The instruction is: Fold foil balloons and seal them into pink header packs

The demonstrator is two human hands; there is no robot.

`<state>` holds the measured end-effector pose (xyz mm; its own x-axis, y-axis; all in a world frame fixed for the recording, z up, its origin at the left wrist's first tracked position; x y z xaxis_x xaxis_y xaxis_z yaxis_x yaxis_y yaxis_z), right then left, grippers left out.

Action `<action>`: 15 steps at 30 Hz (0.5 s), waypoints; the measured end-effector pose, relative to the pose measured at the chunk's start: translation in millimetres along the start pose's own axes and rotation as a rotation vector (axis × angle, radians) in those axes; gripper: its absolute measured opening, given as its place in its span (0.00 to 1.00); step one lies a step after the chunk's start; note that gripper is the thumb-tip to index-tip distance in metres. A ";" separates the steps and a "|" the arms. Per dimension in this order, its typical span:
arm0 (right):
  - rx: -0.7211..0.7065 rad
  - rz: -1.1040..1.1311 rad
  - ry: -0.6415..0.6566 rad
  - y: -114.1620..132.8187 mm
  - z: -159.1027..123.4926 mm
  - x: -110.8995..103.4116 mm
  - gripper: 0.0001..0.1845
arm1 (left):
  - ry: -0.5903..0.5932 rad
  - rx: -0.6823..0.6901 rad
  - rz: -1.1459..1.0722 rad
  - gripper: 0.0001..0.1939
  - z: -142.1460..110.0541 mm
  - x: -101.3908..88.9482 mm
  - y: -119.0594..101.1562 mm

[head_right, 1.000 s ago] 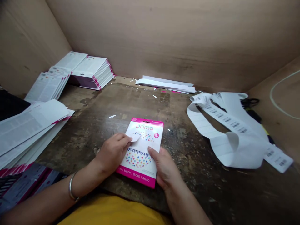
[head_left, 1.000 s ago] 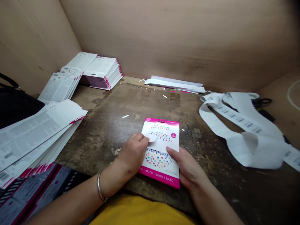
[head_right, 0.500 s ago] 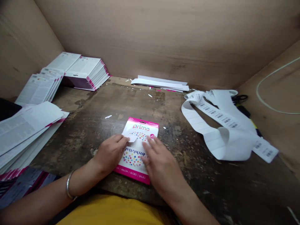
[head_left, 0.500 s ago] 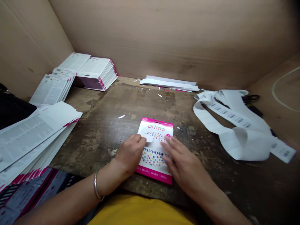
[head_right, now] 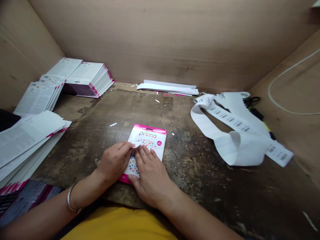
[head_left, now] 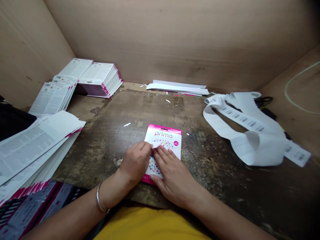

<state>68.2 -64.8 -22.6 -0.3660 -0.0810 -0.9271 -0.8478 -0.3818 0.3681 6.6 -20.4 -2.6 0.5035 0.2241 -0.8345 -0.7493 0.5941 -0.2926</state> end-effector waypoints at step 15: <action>0.011 0.042 -0.025 -26.1 -28.1 -10.0 0.34 | 0.060 0.073 0.084 0.08 -1.2 8.3 -3.0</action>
Point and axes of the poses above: each hand's wrist, its own z-axis towards the middle knuckle, its own x-axis out of the palm, y = z × x, the point moved 10 cm from there along z, towards the middle knuckle, and after that the axes turned 9 degrees about -y, right-handed, at the moved point
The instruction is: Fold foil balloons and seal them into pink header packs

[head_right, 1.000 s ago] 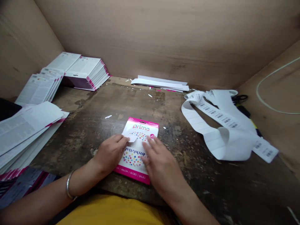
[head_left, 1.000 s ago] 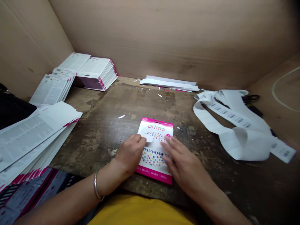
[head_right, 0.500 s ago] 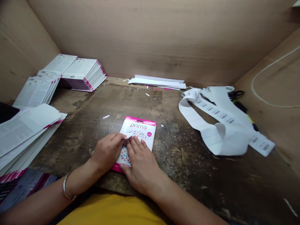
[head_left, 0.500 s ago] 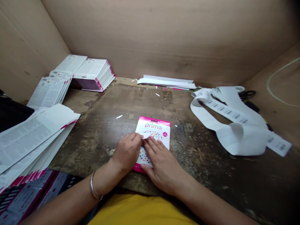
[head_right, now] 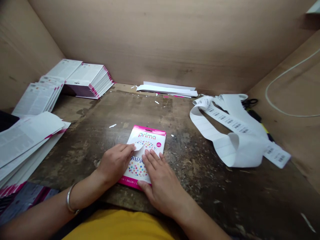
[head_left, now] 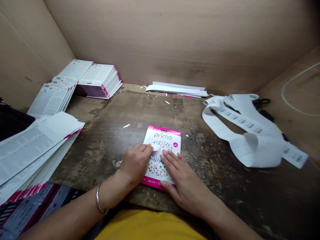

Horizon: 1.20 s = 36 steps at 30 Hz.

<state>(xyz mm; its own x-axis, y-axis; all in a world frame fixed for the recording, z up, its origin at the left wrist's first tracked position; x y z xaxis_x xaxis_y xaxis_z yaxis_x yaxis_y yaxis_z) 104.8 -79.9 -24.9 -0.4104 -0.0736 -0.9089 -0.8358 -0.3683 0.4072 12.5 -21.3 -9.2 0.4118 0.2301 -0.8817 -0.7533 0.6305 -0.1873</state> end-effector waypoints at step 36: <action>-0.059 -0.071 0.002 16.3 9.3 12.4 0.33 | -0.083 -0.070 -0.026 0.06 -2.0 -10.7 11.4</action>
Point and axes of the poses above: each hand's wrist, its own z-axis towards the middle knuckle, its own x-axis out of the palm, y = z × x, the point moved 10 cm from there along z, towards the middle knuckle, and after that the axes turned 9 degrees about -y, right-handed, at the moved point
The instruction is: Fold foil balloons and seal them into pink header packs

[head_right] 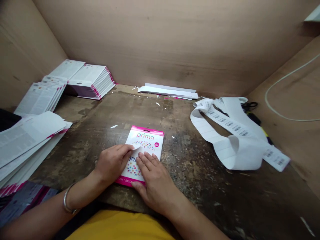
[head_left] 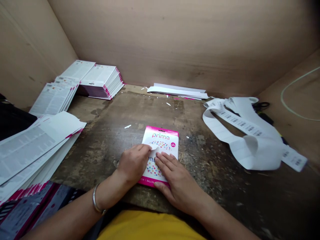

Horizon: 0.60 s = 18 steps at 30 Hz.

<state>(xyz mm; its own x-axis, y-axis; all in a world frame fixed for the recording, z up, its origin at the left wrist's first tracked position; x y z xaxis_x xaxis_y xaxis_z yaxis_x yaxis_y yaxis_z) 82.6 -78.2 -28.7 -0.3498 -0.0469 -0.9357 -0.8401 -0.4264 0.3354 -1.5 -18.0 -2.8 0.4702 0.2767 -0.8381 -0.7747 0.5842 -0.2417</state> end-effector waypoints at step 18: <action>-0.038 0.074 -0.015 2.6 2.7 1.2 0.35 | 0.116 0.181 -0.063 0.08 -5.9 11.7 -17.3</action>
<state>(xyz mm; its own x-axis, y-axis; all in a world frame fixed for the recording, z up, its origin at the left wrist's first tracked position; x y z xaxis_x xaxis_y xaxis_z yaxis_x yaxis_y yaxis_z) 78.9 -76.9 -28.6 -0.4168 -0.0658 -0.9066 -0.7954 -0.4565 0.3987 15.0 -29.3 -11.3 0.4551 0.1520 -0.8774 -0.6524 0.7275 -0.2123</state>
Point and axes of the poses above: each hand's wrist, its own z-axis towards the middle knuckle, its own x-axis out of the palm, y = z × x, the point moved 10 cm from there along z, towards the middle knuckle, and after that the axes turned 9 degrees about -y, right-handed, at the moved point
